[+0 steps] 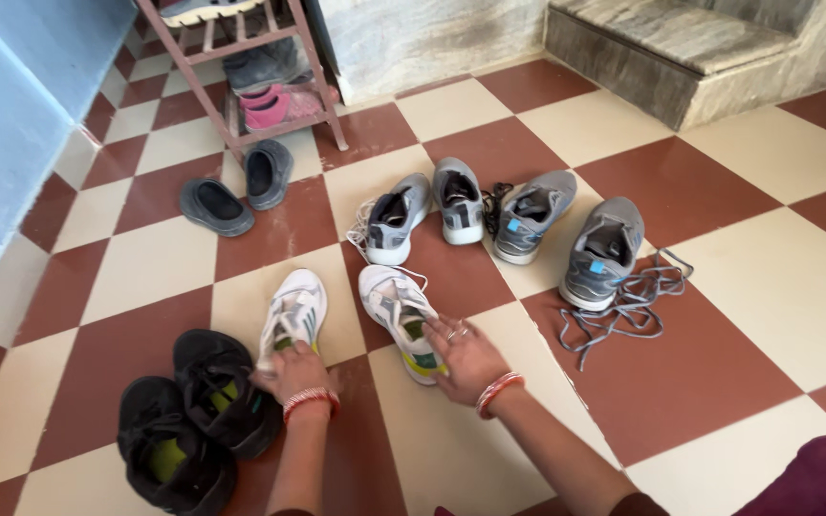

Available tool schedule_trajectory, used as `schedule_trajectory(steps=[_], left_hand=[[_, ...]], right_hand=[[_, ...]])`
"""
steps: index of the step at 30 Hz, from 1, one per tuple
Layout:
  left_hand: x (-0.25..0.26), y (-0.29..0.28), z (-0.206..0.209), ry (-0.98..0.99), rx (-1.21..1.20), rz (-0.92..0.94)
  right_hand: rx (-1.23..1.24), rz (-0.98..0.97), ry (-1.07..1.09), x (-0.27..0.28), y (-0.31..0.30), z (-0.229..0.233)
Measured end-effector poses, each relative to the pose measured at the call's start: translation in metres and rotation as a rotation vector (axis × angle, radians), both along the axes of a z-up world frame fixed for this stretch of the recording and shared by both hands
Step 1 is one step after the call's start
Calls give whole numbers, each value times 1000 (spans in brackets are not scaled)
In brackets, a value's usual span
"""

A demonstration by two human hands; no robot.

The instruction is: The person sits on a checkered floor and laces two pairs of shoes. They first lace a black pair, then a white pair with green and yellow accents, threading the laces through the eyelets and tying them.

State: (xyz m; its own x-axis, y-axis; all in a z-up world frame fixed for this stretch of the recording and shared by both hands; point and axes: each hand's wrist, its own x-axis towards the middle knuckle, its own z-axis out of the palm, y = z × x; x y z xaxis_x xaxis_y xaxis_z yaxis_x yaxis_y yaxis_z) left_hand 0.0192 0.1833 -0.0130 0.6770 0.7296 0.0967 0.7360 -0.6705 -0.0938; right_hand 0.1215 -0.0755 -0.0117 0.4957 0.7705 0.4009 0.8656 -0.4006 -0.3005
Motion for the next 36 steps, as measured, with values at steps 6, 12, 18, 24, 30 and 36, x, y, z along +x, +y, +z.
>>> schedule_trajectory(steps=[6,12,18,24,30,36], left_hand=[[-3,-11,-61,-69,-80,-373],[-1,-95,-49,-209,-411,-732],[8,-123,25,-60,-554,-670],[69,-44,27,-422,-466,-427],[149,30,-21,-110,-350,-316],[231,72,-50,95,-346,-235]], right_hand=[[-268,-84,107,-5,2,1],[-579,-62,290,-13,-31,25],[-504,-266,248,7,-18,50],[-272,-348,169,41,29,-1],[-329,-421,257,71,63,-51],[-195,-361,237,82,69,-53]])
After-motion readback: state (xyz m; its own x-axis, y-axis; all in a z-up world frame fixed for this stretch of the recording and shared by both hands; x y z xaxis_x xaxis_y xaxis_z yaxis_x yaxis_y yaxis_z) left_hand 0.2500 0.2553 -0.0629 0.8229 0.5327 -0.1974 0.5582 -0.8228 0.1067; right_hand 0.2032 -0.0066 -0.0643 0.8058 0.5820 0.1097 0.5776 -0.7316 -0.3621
